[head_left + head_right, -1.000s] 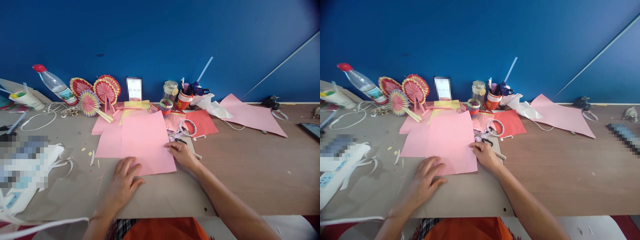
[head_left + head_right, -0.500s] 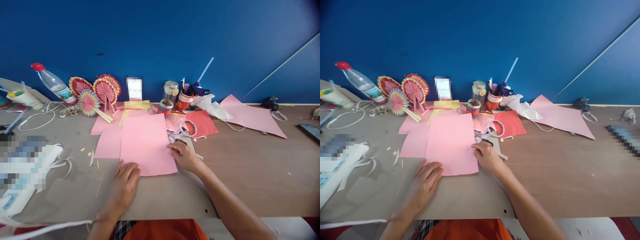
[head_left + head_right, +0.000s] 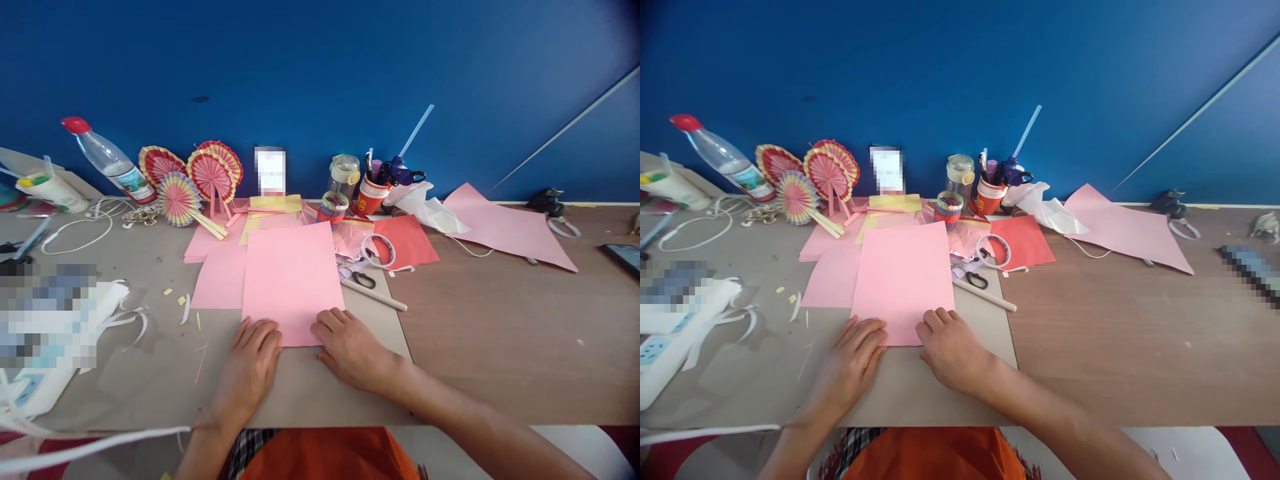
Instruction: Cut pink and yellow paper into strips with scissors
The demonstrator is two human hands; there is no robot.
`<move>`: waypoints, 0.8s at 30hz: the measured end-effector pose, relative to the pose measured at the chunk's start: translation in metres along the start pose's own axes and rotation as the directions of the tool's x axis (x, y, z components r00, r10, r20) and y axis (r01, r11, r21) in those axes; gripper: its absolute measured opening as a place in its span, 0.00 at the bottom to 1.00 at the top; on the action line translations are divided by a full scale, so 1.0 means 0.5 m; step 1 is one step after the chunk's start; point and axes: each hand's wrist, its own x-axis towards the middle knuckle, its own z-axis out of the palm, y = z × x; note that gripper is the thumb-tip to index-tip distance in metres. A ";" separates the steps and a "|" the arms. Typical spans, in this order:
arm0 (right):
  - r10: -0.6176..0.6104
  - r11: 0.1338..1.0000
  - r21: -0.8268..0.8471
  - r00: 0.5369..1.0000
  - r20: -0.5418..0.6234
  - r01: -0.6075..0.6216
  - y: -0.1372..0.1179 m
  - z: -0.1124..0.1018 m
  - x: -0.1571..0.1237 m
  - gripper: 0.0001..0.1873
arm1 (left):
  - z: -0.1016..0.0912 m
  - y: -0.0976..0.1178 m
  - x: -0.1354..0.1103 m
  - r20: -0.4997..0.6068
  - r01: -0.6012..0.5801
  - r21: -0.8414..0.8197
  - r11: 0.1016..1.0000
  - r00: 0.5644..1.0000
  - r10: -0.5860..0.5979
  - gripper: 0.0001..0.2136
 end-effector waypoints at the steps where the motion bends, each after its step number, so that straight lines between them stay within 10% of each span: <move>1: -0.003 1.000 -0.007 1.000 -0.003 0.003 0.001 0.005 0.001 0.08 | 0.000 0.000 -0.001 -0.001 0.005 -0.002 1.000 1.000 -0.005 0.09; 24: -0.032 0.999 0.034 0.986 -0.164 0.038 0.022 0.040 -0.001 0.08 | -0.010 -0.009 -0.012 -0.060 0.058 0.020 0.998 0.997 -0.057 0.08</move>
